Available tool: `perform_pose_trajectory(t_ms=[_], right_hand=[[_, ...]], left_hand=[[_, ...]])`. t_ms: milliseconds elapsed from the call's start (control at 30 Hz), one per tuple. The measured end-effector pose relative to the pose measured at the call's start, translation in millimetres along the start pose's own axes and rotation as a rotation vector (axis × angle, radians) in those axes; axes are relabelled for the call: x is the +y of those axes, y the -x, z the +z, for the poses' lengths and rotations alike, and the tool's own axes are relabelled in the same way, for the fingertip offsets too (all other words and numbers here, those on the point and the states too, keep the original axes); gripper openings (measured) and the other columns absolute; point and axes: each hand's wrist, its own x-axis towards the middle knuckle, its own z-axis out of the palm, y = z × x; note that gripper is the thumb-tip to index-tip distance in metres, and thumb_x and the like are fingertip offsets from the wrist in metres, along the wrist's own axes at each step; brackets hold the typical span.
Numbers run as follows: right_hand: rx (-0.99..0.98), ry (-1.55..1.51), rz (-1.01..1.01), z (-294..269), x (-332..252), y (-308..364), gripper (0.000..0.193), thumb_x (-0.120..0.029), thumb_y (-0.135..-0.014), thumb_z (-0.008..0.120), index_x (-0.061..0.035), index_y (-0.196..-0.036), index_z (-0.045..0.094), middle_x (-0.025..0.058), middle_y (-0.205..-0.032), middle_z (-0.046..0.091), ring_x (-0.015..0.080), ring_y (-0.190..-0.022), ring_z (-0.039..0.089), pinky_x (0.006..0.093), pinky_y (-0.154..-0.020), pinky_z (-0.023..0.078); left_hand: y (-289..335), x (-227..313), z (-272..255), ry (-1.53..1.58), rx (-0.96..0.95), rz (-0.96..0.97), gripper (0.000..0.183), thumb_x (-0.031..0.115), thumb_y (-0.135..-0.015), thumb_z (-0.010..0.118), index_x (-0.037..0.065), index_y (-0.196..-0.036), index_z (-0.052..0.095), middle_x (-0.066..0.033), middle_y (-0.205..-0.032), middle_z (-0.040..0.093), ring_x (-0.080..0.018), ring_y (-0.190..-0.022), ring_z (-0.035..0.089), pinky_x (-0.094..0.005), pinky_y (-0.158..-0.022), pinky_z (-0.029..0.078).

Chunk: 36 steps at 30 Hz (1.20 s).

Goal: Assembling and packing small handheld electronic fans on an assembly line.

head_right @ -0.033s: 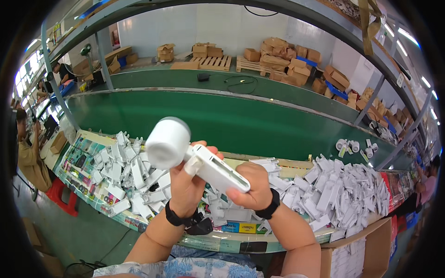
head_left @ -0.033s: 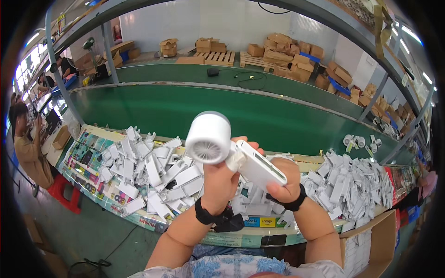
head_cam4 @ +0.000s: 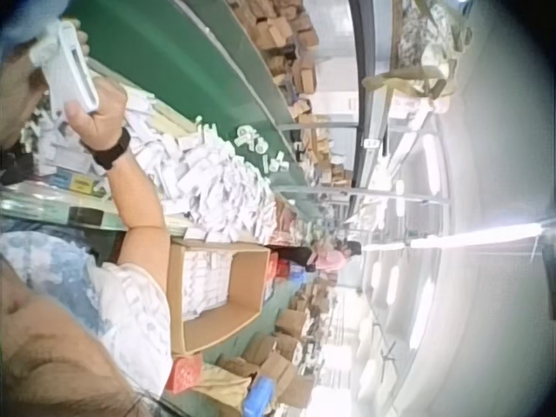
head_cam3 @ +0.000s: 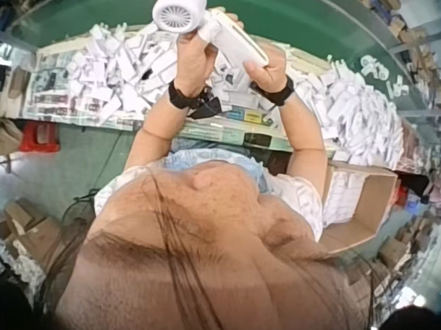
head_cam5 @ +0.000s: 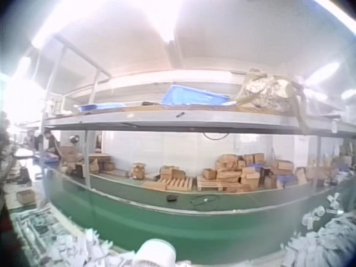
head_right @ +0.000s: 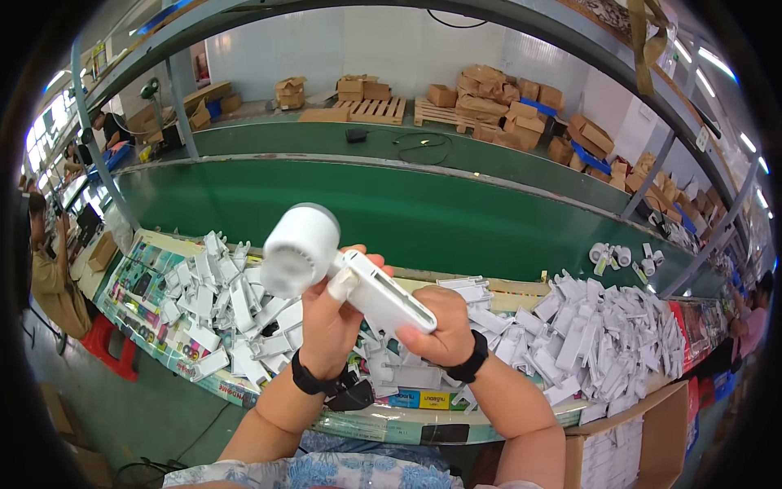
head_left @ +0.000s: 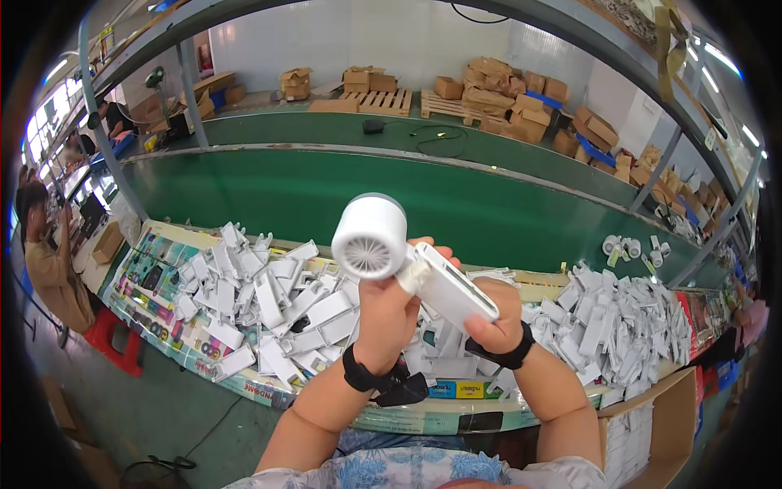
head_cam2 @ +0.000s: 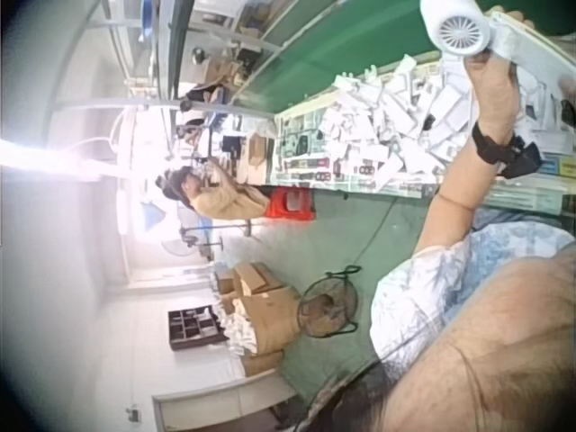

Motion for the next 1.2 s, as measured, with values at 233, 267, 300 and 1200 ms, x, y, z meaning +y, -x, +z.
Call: perform_pose_trajectory(t_ms=[233,267,300,1200], right_hand=[[-0.410,0.233,0.678,-36,5,9,0.036,-0.038,-0.085,0.055,-0.0018,-0.087,0.060,0.0114,-0.069,0.057,0.0273,-0.062,0.055,0.0352,-0.056,0.044],[-0.507,0.396,0.610,-50,-6,6,0.035,-0.037,-0.084,0.056,-0.0028,-0.092,0.060,0.0115,-0.074,0.059,0.0272,-0.066,0.058,0.0353,-0.059,0.045],[-0.516,0.393,0.619,-64,-10,8,0.035,-0.037,-0.084,0.056,-0.0028,-0.092,0.060,0.0115,-0.074,0.059,0.0272,-0.066,0.058,0.0353,-0.059,0.045],[-0.717,0.515,0.790,-149,-19,33,0.026,-0.024,-0.082,0.061,-0.0078,-0.102,0.060,0.0087,-0.079,0.060,0.0251,-0.072,0.060,0.0328,-0.064,0.048]], left_hand=[[-38,-31,-27,-0.046,0.149,-0.255,0.027,0.014,-0.088,0.051,0.000,-0.111,0.049,-0.0123,-0.100,0.060,-0.0215,-0.094,0.061,-0.0331,-0.081,0.051],[-52,-26,-20,-0.188,0.065,-0.310,0.027,0.014,-0.088,0.051,0.000,-0.111,0.049,-0.0115,-0.100,0.060,-0.0207,-0.093,0.061,-0.0326,-0.080,0.052],[-74,-23,-25,-0.335,-0.036,-0.360,0.027,0.014,-0.086,0.053,0.001,-0.110,0.050,-0.0099,-0.098,0.061,-0.0196,-0.088,0.063,-0.0319,-0.077,0.052],[-189,0,-112,-1.676,-0.338,-0.078,0.048,0.018,-0.077,0.059,0.002,-0.121,0.050,-0.0199,-0.121,0.051,-0.0316,-0.108,0.052,-0.0398,-0.090,0.042]])
